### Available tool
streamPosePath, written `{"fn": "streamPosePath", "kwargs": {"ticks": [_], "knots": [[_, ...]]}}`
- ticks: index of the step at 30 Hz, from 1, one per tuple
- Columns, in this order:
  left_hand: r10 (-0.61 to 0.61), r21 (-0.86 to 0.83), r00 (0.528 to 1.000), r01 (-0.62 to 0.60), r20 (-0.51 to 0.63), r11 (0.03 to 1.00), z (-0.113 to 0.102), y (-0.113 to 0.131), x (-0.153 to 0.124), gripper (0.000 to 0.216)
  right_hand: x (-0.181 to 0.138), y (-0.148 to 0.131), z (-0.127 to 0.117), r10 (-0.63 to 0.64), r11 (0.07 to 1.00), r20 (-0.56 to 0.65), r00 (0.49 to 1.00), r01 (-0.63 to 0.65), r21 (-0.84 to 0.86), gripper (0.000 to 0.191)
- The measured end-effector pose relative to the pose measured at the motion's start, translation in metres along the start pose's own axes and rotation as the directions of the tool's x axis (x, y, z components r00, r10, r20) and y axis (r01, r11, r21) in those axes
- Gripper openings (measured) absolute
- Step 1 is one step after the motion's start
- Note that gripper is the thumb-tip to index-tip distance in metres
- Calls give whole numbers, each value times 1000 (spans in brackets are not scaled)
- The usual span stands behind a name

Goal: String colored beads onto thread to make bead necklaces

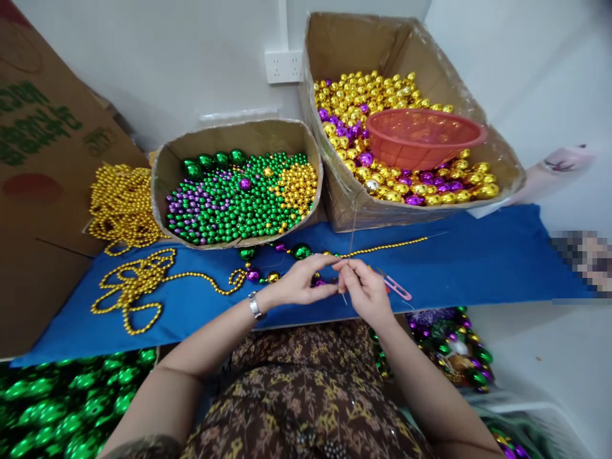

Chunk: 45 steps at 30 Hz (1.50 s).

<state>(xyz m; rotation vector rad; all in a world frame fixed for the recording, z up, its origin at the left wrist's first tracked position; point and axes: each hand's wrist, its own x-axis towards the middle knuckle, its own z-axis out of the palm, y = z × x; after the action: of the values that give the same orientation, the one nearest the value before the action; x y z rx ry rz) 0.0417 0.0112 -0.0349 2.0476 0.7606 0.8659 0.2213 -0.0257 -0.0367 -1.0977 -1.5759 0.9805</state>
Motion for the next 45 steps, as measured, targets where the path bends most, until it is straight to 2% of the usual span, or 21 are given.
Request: {"fn": "streamPosePath", "kwargs": {"ticks": [2, 3, 6, 9, 12, 14, 17, 21, 25, 28, 32, 35, 40, 43, 45], "knots": [[11, 233, 982, -56, 190, 971, 10, -15, -5, 48, 1, -12, -5, 1, 995, -26, 1000, 1, 102, 25], [-13, 334, 969, -72, 246, 940, 14, -19, -7, 50, 2, -18, -8, 4, 990, -53, 999, 4, 143, 24], [-114, 577, 950, -79, 292, 813, 22, -26, -13, 51, 7, -30, -22, 28, 964, -187, 982, 23, 265, 22], [-154, 707, 944, -105, 292, 699, 23, -29, -22, 42, 16, -34, -40, 72, 932, -332, 940, 55, 358, 23], [-169, 791, 948, -120, 271, 599, 19, -34, -33, 25, 25, -31, -57, 85, 916, -449, 889, 108, 386, 27], [-169, 826, 953, -122, 253, 550, 14, -40, -41, 22, 29, -25, -68, 93, 916, -500, 861, 123, 383, 30], [-151, 846, 960, -125, 235, 518, 3, -47, -52, 27, 33, -14, -83, 119, 922, -564, 817, 120, 369, 32], [-130, 861, 966, -132, 223, 491, -14, -56, -63, 41, 36, 1, -103, 171, 920, -659, 733, 121, 374, 31], [-142, 879, 961, -152, 239, 452, -27, -59, -71, 41, 39, 4, -118, 211, 917, -745, 633, 135, 375, 21], [-169, 884, 944, -190, 284, 427, -31, -56, -75, 41, 42, -2, -119, 206, 924, -783, 587, 146, 352, 12], [-226, 886, 919, -210, 323, 413, -33, -52, -79, 44, 48, -12, -113, 116, 936, -805, 581, 207, 285, 13], [-254, 898, 915, -198, 313, 393, -37, -52, -83, 45, 54, -15, -110, 24, 936, -809, 588, 271, 225, 22], [-299, 928, 917, -159, 266, 337, -46, -52, -87, 42, 62, -17, -104, 6, 924, -798, 603, 301, 235, 36], [-321, 923, 915, -118, 244, 366, -49, -42, -84, 32, 59, -19, -90, 12, 927, -766, 643, 279, 249, 35], [-299, 877, 919, -93, 258, 472, -54, -29, -76, 29, 51, -18, -74, 29, 940, -702, 711, 220, 261, 30]]}}
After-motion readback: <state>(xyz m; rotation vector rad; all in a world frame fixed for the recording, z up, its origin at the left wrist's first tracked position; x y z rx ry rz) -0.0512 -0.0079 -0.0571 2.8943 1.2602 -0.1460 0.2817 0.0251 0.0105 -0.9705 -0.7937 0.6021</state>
